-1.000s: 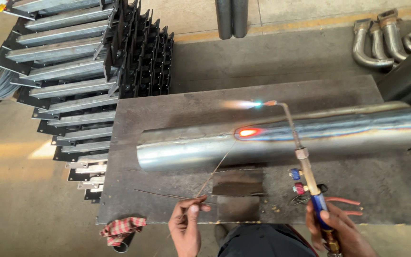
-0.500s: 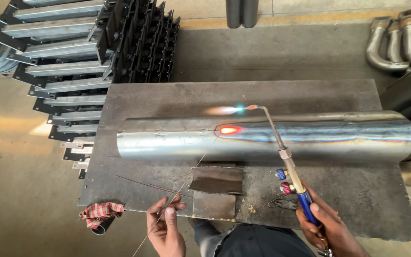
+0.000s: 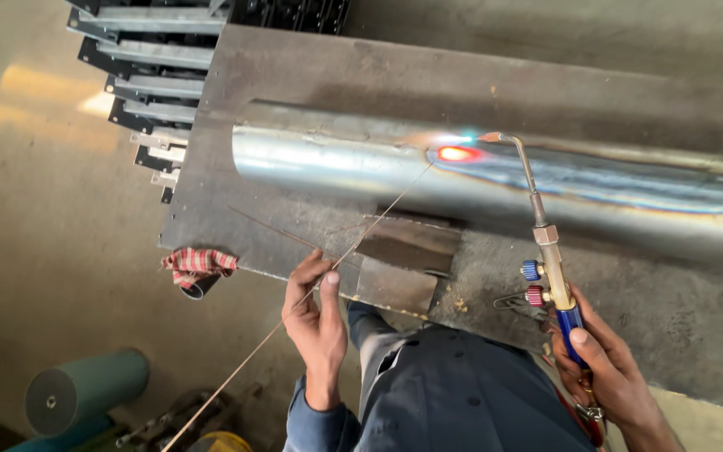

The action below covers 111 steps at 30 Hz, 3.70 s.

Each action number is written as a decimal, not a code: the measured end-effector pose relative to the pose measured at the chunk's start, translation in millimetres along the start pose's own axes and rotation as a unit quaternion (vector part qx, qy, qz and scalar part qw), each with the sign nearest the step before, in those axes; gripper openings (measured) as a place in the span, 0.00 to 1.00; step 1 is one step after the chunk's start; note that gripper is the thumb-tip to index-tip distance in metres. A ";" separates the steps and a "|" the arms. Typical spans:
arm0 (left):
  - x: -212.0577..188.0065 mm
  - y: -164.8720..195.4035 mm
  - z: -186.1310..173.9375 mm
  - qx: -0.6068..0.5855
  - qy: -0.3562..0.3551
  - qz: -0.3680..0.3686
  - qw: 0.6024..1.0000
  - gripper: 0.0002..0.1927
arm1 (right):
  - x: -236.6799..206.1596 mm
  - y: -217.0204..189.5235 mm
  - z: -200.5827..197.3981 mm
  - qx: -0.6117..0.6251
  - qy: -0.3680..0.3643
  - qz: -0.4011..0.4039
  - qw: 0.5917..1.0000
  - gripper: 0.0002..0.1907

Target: The person gas-welds a seam on a large metal cylinder resting on a work table, holding a torch in one hand and feeding filler rod with the other. They move the flame along the seam, producing sparks, and briefly adjust the torch valve before continuing along the joint.

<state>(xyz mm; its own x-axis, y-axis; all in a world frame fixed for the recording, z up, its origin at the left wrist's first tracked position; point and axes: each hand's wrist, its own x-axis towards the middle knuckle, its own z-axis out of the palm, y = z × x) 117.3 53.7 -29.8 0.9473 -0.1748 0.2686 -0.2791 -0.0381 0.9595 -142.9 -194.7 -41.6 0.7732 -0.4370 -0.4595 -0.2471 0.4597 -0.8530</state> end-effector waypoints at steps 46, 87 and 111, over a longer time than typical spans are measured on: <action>2.0 24.2 7.1 0.074 0.054 0.054 0.994 0.10 | 22.1 -25.4 8.5 -0.141 0.039 0.083 0.986 0.35; 3.8 20.7 9.8 0.073 0.049 0.041 0.995 0.10 | 22.1 -30.5 11.3 -0.151 0.043 0.100 0.983 0.34; 6.7 18.1 12.5 0.073 0.050 0.034 0.995 0.10 | 25.3 -34.2 15.6 -0.172 0.039 0.094 0.980 0.34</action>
<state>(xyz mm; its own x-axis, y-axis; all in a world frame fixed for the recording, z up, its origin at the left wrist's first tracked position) 116.6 39.6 -11.7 0.9343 -0.0841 0.3464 -0.3561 -0.1740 0.9181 -105.8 -209.4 -20.3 0.6513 -0.4339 -0.6226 -0.5734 0.2559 -0.7782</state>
